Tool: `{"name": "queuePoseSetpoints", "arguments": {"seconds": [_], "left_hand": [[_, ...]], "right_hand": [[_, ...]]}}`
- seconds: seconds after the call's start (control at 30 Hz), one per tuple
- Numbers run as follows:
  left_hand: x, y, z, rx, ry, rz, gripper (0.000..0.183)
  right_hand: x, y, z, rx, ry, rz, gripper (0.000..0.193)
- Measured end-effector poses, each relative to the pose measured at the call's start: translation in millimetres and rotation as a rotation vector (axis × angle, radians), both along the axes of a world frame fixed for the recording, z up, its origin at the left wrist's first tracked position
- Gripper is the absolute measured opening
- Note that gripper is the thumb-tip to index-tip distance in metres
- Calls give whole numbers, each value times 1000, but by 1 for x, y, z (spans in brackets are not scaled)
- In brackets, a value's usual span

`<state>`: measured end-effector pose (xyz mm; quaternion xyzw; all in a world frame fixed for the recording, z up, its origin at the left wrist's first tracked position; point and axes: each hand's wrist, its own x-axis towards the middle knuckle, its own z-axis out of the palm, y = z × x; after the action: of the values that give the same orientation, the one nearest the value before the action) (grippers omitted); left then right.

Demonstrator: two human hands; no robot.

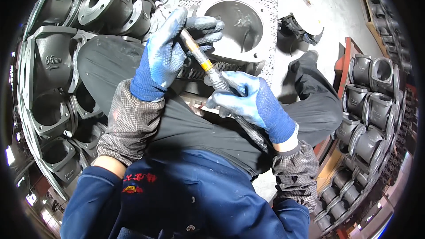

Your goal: The person uses a specialized scraper and a pressurized air tool to clean debris and slag from the surfaces and interior of a metal casting.

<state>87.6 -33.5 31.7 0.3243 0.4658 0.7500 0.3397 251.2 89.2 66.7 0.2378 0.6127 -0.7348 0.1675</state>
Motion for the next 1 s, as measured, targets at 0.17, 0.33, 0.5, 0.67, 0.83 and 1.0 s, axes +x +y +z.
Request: {"name": "queuePoseSetpoints", "arguments": {"seconds": [0.17,0.33,0.5,0.67,0.83,1.0], "left_hand": [[0,0,-3,-16,-308,-19,33],[-14,-1,-27,121,463,-7,57],[-11,1,-9,-1,473,-54,50],[2,-9,0,-169,1089,35,32],[-39,-14,23,-449,720,327,35],[-51,-18,-44,-646,-112,203,40]], "right_hand": [[-1,-1,-3,21,12,-9,34],[-9,-2,0,28,20,-9,33],[-8,-9,-6,-162,98,-160,33],[-25,-9,18,-39,26,-259,38],[-11,53,23,471,234,-449,35],[3,100,-41,461,322,-612,33]]}}
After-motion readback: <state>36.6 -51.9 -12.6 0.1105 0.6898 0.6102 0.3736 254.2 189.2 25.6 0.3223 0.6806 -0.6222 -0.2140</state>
